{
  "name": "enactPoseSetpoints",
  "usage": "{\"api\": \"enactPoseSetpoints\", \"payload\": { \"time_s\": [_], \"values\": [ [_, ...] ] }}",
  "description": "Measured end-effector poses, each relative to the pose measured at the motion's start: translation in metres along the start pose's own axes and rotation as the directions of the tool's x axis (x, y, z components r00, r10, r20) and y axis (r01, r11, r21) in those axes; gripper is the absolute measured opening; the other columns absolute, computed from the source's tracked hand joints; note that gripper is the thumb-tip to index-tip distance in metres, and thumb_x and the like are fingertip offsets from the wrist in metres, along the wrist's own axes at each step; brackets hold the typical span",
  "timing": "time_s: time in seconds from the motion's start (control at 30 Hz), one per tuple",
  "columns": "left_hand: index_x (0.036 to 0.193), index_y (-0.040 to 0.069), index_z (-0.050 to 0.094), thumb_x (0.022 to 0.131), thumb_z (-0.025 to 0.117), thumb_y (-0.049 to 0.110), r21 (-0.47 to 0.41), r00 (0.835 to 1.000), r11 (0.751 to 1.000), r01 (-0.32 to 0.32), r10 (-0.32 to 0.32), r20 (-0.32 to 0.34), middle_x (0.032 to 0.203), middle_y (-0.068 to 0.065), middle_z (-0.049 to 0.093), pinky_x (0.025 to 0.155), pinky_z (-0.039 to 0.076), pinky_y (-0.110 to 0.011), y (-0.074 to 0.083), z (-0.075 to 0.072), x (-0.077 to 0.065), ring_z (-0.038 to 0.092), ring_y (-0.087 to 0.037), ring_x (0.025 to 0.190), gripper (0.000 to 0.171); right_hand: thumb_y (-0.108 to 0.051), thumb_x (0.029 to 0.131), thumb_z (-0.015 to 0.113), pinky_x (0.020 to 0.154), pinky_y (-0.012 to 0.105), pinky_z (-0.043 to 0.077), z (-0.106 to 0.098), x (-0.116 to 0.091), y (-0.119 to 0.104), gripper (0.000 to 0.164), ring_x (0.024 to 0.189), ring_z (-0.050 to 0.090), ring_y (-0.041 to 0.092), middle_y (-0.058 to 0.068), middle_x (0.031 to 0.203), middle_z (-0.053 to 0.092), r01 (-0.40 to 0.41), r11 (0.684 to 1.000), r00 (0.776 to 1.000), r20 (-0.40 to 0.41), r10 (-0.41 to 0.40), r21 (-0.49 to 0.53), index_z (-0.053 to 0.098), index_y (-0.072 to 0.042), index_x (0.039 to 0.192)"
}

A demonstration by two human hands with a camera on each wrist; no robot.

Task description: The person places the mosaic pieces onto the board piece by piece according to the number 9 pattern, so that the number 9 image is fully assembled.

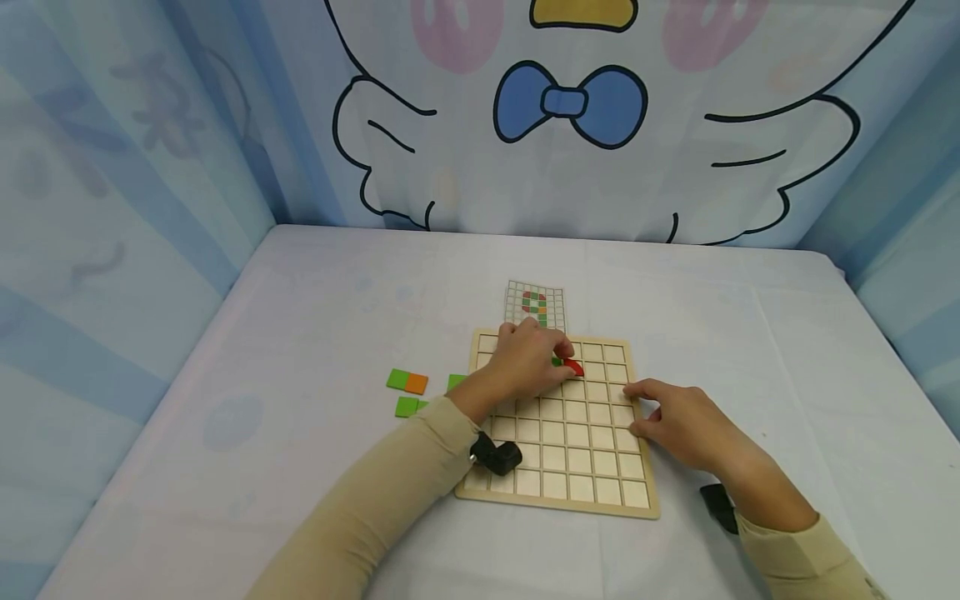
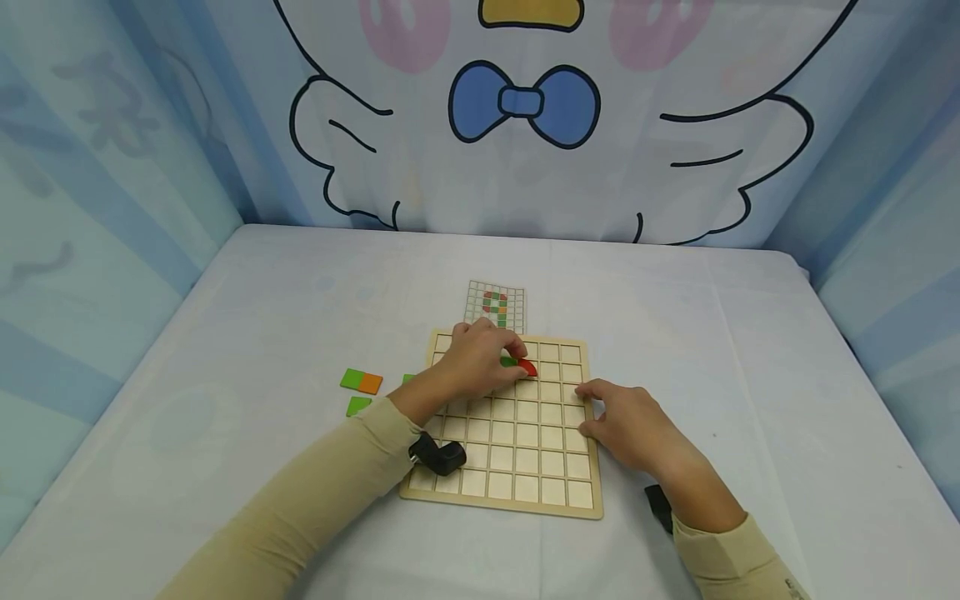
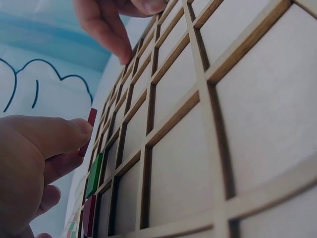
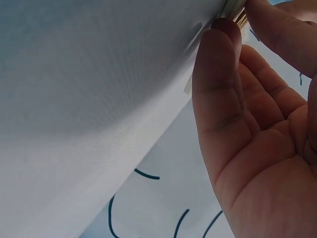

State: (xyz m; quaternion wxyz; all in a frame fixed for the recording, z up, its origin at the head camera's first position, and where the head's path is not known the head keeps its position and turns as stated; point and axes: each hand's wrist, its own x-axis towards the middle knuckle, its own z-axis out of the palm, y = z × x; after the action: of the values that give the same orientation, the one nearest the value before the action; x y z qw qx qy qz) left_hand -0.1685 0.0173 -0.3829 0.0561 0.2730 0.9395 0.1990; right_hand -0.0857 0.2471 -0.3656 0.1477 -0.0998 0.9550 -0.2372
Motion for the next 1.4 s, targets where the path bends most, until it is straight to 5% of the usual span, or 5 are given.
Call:
{"api": "enactPoseSetpoints", "payload": {
  "time_s": [1.4],
  "values": [
    [0.107, 0.027, 0.071, 0.095, 0.068, 0.039, 0.038, 1.000, 0.999, 0.013, -0.014, 0.011, 0.099, 0.017, 0.068, 0.090, 0.032, -0.040, 0.0016, 0.0055, 0.0041, 0.050, -0.013, 0.098, 0.017, -0.017, 0.090, 0.073, 0.062, 0.034, 0.042, 0.0007, -0.0004, -0.0001, 0.047, 0.068, 0.051, 0.014, -0.002, 0.077, 0.060, 0.005, 1.000, 1.000, -0.008, -0.005, -0.007, 0.059, -0.002, 0.133]
  ]
}}
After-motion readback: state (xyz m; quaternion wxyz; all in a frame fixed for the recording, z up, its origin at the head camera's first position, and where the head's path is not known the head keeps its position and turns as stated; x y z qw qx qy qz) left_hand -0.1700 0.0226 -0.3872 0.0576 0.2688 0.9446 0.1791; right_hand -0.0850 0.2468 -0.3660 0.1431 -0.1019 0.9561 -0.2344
